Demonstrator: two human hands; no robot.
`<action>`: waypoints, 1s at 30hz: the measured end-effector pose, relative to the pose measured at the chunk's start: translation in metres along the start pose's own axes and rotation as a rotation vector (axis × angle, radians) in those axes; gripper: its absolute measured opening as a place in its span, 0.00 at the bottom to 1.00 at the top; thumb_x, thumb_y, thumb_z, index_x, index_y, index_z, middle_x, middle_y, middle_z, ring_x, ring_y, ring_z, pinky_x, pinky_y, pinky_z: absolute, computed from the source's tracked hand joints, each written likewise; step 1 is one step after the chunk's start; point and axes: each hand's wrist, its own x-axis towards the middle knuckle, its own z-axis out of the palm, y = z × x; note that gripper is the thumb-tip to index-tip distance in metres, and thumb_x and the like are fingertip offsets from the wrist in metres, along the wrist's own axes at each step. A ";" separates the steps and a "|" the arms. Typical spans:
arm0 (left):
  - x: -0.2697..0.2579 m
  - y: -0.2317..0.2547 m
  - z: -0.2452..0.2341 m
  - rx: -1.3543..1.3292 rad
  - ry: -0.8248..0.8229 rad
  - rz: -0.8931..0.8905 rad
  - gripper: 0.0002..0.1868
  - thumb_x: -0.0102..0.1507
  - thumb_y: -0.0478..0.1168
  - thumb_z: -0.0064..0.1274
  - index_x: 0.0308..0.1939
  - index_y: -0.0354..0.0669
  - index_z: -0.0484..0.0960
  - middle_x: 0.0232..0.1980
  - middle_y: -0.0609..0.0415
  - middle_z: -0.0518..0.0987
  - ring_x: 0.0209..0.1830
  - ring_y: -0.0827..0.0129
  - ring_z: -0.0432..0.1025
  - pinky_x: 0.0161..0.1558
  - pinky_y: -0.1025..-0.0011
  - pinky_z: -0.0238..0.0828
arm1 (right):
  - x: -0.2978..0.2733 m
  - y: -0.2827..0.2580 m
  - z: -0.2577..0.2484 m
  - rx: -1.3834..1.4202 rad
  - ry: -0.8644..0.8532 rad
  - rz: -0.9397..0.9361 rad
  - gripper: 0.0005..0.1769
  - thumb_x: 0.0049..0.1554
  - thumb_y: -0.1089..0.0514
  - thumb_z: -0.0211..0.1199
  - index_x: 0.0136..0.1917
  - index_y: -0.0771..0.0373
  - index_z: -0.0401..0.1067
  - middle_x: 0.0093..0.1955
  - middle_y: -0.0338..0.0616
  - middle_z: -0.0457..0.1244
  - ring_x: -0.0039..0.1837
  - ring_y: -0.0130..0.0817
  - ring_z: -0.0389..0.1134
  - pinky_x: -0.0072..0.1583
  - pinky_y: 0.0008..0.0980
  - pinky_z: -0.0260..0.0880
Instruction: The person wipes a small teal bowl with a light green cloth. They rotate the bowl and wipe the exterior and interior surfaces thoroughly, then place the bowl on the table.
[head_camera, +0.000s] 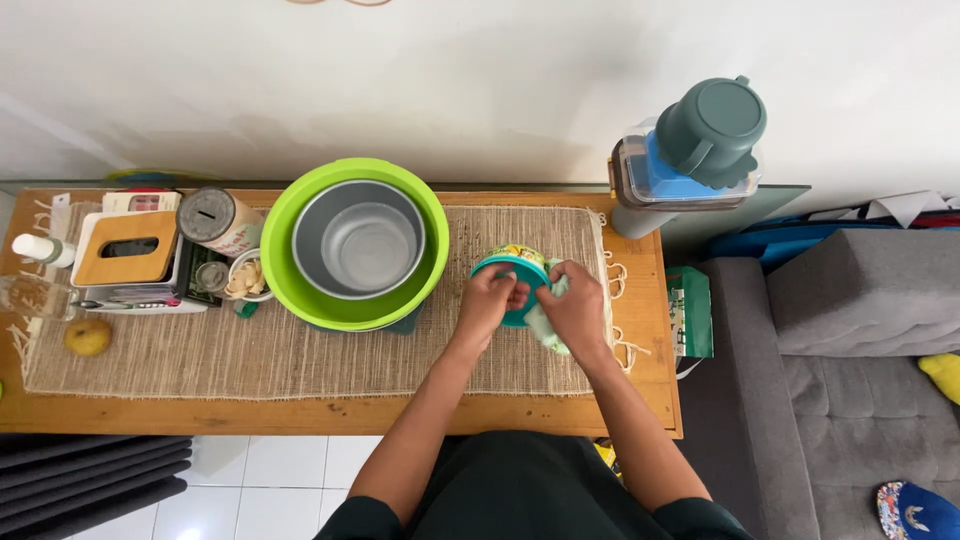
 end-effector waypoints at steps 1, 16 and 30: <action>-0.001 0.004 0.000 0.000 0.000 0.000 0.15 0.70 0.38 0.48 0.58 0.34 0.76 0.39 0.44 0.83 0.34 0.66 0.80 0.39 0.72 0.82 | 0.004 0.002 0.000 0.000 0.000 0.000 0.08 0.41 0.62 0.68 0.36 0.57 0.71 0.32 0.49 0.64 0.36 0.50 0.68 0.42 0.44 0.67; -0.035 0.081 -0.022 0.671 -0.026 0.424 0.11 0.62 0.40 0.58 0.49 0.51 0.80 0.29 0.49 0.84 0.28 0.63 0.80 0.31 0.67 0.75 | 0.043 -0.056 -0.023 -0.062 0.069 0.054 0.08 0.41 0.54 0.69 0.36 0.50 0.72 0.29 0.45 0.62 0.34 0.46 0.66 0.39 0.43 0.65; -0.059 0.087 -0.132 0.142 0.378 0.522 0.01 0.67 0.33 0.49 0.42 0.43 0.74 0.24 0.51 0.78 0.22 0.74 0.75 0.27 0.77 0.73 | 0.069 -0.128 0.064 0.137 0.042 -0.216 0.09 0.46 0.62 0.67 0.41 0.58 0.69 0.32 0.55 0.61 0.36 0.53 0.64 0.41 0.45 0.62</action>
